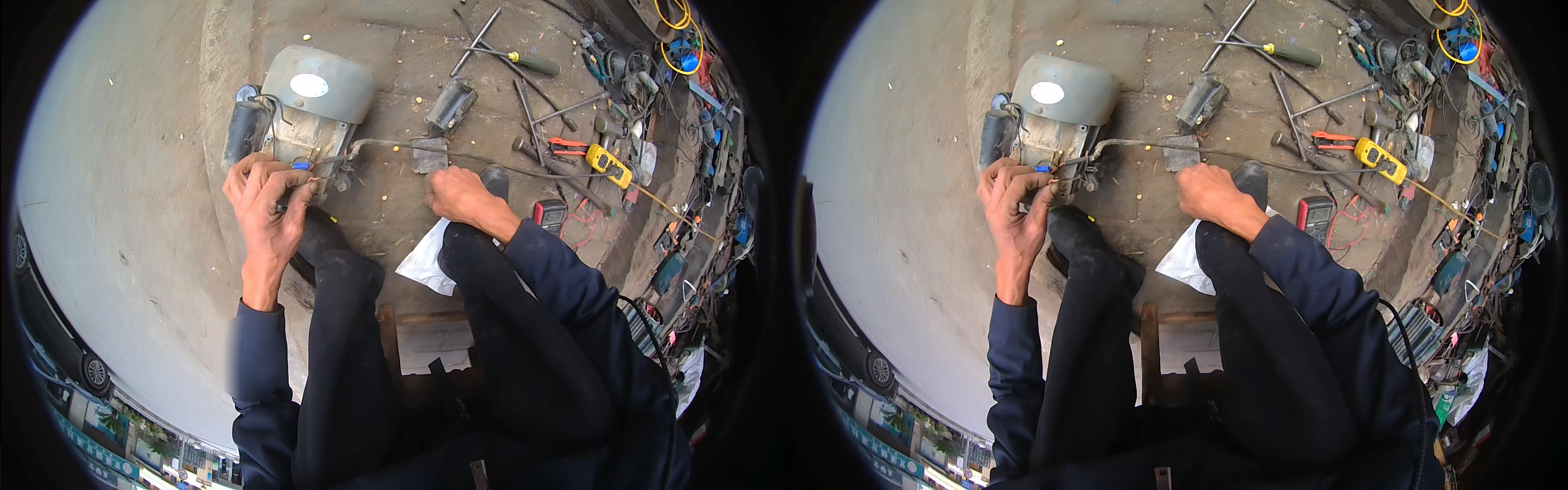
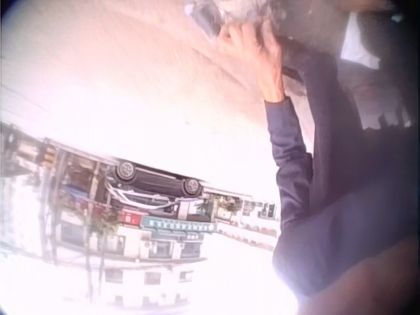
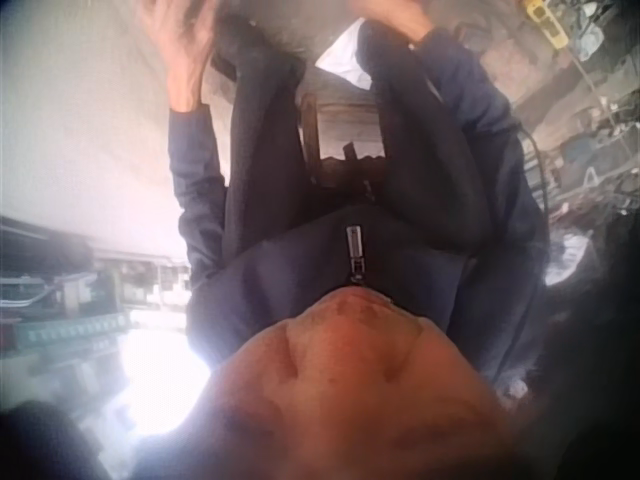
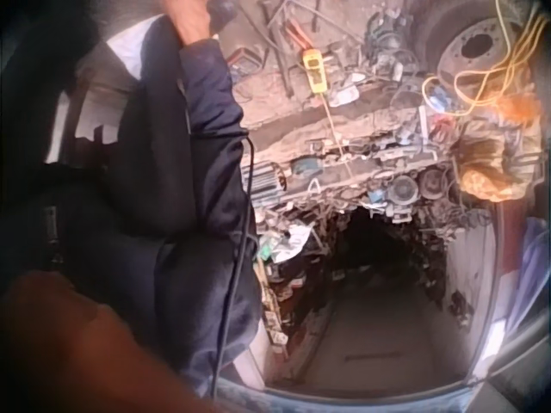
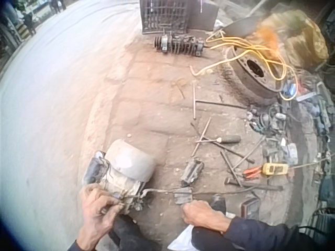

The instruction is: The person works on a small grey electric motor placed on a wooden block, stripping and twisting wires, attaching connectors, and using a multimeter to test connections. They repeatedly adjust the wiring and test the motor throughout the clip.

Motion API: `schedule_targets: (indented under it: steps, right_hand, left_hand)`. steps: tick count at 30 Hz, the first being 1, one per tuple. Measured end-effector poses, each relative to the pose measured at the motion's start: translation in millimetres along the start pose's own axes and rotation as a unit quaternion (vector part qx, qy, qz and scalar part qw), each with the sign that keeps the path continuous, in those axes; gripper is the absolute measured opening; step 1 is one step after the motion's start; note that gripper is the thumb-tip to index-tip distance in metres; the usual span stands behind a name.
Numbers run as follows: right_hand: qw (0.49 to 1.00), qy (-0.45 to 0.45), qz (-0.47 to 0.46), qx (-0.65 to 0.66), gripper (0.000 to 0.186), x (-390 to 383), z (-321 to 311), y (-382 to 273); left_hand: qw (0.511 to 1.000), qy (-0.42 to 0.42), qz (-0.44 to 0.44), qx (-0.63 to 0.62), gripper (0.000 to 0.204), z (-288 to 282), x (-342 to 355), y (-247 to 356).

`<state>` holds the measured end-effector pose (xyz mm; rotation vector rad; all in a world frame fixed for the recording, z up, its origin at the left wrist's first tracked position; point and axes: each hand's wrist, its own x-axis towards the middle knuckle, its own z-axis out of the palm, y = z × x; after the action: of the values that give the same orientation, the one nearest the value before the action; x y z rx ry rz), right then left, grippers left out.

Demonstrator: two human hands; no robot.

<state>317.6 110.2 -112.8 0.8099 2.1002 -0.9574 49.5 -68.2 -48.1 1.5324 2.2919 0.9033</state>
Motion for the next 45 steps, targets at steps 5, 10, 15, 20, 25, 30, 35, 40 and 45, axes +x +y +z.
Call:
schedule_targets:
  steps: [5, 10, 15, 20, 25, 30, 35, 40, 45]
  right_hand:
    - [0.999, -0.009, 0.048, 0.0, 0.036, -4.1, -43.2, 10.4]
    - [0.973, 0.156, 0.146, 0.088, 0.054, 9.6, -95.2, 42.9]
    - [0.912, 0.318, 0.228, 0.125, 0.055, 39.6, -89.4, 49.1]
    - [0.902, 0.337, 0.198, 0.182, 0.046, 53.4, -81.6, 57.7]
    - [0.888, 0.333, 0.216, 0.234, 0.041, 54.9, -88.4, 84.4]
    - [0.858, 0.357, 0.224, 0.295, 0.041, 60.9, -82.7, 91.4]
    - [0.848, 0.421, 0.192, 0.258, 0.044, 39.5, -84.4, 66.2]
    - [0.943, 0.221, 0.13, 0.213, 0.047, -10.1, -76.0, 30.0]
    - [0.984, 0.082, 0.138, 0.078, 0.075, -24.9, -33.8, 1.7]
  left_hand:
    - [1.0, 0.001, 0.001, -0.013, 0.02, 0.3, 0.5, -1.9]
    - [1.0, -0.004, 0.001, -0.009, 0.02, -0.4, -0.1, -1.8]
    - [1.0, -0.015, 0.002, 0.002, 0.02, -1.6, 0.0, -1.2]
    - [1.0, -0.018, 0.006, 0.003, 0.018, -3.1, 0.7, -0.9]
    - [1.0, -0.018, 0.003, 0.005, 0.018, -3.1, 0.6, 0.0]
    - [1.0, -0.018, -0.003, 0.001, 0.018, -3.0, 0.5, 0.2]
    - [1.0, -0.014, 0.002, -0.001, 0.018, -2.5, 0.9, -0.8]
    - [1.0, -0.012, 0.0, -0.004, 0.019, -2.3, 0.9, -0.9]
    - [1.0, -0.011, 0.002, -0.001, 0.019, -2.5, 1.0, -0.1]
